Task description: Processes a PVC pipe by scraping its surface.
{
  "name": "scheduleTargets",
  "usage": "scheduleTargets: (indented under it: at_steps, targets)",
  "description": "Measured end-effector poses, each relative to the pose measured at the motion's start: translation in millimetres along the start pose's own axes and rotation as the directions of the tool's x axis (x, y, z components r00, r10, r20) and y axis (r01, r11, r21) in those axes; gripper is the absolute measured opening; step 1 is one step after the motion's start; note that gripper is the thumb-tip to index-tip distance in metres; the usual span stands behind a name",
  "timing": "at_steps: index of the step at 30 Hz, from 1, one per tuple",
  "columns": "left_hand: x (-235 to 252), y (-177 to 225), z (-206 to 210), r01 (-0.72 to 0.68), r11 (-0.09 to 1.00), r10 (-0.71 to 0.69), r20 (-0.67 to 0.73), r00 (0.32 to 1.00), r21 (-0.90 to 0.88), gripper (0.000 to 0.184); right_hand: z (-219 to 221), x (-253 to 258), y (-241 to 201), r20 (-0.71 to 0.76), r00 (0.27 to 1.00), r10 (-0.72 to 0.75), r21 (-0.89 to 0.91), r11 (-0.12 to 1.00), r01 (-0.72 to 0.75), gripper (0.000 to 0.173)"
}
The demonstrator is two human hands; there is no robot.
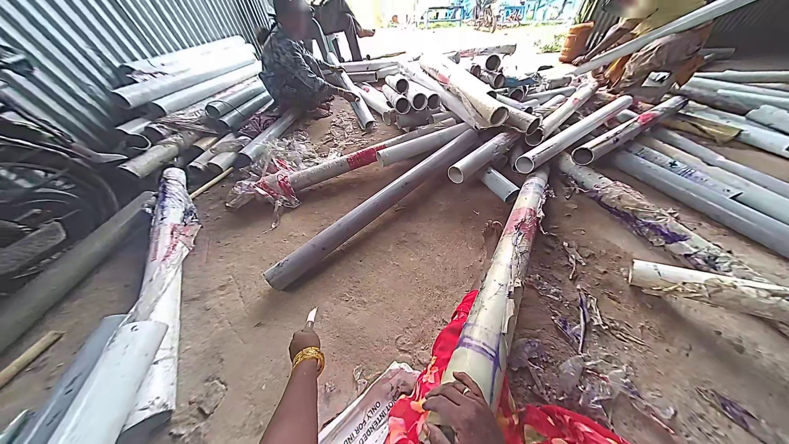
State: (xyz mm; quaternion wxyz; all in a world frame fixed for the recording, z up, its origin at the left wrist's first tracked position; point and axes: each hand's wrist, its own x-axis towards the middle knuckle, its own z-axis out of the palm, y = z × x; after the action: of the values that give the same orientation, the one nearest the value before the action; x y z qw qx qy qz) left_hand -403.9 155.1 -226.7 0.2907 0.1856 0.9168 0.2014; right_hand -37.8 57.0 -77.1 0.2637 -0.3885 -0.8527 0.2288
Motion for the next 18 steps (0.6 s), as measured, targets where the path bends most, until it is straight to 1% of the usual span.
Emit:
scheduleTargets:
  at_steps: [1,2,3,4,5,6,7,8,9,10,11,12,13,14,15,16,17,18]
  targets:
    - [-2,2,4,-0.069,0.995,0.075,0.086,0.993,-0.073,0.051,0,2,1,-0.001,1.000,-0.004,0.000,1.000,0.004,0.028]
    - [-6,0,12,-0.152,0.985,0.167,0.215,0.962,-0.087,0.049,0,3,0,0.003,1.000,-0.005,0.003,1.000,0.005,0.029]
    - [-9,-6,26,-0.227,0.971,0.239,0.365,0.900,-0.076,0.047,1,4,0,0.007,1.000,-0.005,0.003,1.000,0.005,0.029]
    - [-11,-12,38,-0.291,0.957,0.243,0.506,0.828,0.017,0.048,1,3,0,0.008,1.000,-0.004,0.000,1.000,0.004,0.028]
    - [-11,-16,46,-0.337,0.923,0.164,0.601,0.782,0.186,0.053,0,2,0,0.006,1.000,-0.004,-0.004,1.000,0.004,0.028]
    - [-10,-19,49,-0.334,0.876,0.058,0.610,0.790,0.349,0.056,0,0,0,0.005,1.000,-0.001,-0.005,1.000,0.001,0.027]
    - [-11,-20,44,-0.246,0.874,-0.015,0.528,0.849,0.420,0.055,0,-2,0,0.001,1.000,-0.004,-0.008,1.000,0.004,0.027]
    - [-13,-19,36,-0.101,0.915,-0.053,0.366,0.929,0.390,0.048,0,-3,1,-0.007,1.000,-0.009,-0.015,1.000,0.009,0.027]
    - [-13,-18,32,0.021,0.955,-0.075,0.175,0.982,0.295,0.040,-1,-4,2,-0.008,1.000,-0.011,-0.021,1.000,0.011,0.027]
    - [-12,-17,30,0.080,0.981,-0.091,0.052,0.994,0.179,0.041,-1,-6,3,-0.007,1.000,-0.013,-0.021,1.000,0.013,0.027]
    - [-11,-14,30,0.085,0.995,-0.086,0.001,0.996,0.054,0.044,-1,-6,3,-0.009,1.000,-0.015,-0.020,1.000,0.015,0.027]
    - [-13,-12,33,0.022,0.999,-0.022,0.009,1.000,-0.034,0.049,-1,-4,3,-0.011,1.000,-0.015,-0.014,1.000,0.014,0.027]
    - [-18,-11,37,-0.098,0.995,0.101,0.093,0.991,-0.033,0.052,-1,-3,2,-0.012,1.000,-0.012,-0.010,1.000,0.012,0.027]
    - [-25,-10,41,-0.250,0.968,0.234,0.238,0.942,0.037,0.054,0,-2,1,-0.018,1.000,-0.008,-0.010,1.000,0.007,0.027]
    - [-30,-8,45,-0.389,0.906,0.297,0.407,0.864,0.164,0.053,0,-1,1,-0.027,1.000,-0.006,-0.015,1.000,0.006,0.027]
    - [-32,-8,50,-0.463,0.829,0.253,0.529,0.810,0.313,0.052,1,-1,1,-0.039,0.999,-0.008,-0.024,1.000,0.007,0.028]
    - [-31,-10,51,-0.426,0.800,0.151,0.545,0.825,0.422,0.050,2,-1,1,-0.052,0.999,-0.014,-0.036,0.999,0.012,0.029]
    - [-26,-17,46,-0.293,0.835,0.051,0.465,0.884,0.465,0.047,3,-3,1,-0.058,0.998,-0.018,-0.042,0.999,0.016,0.029]
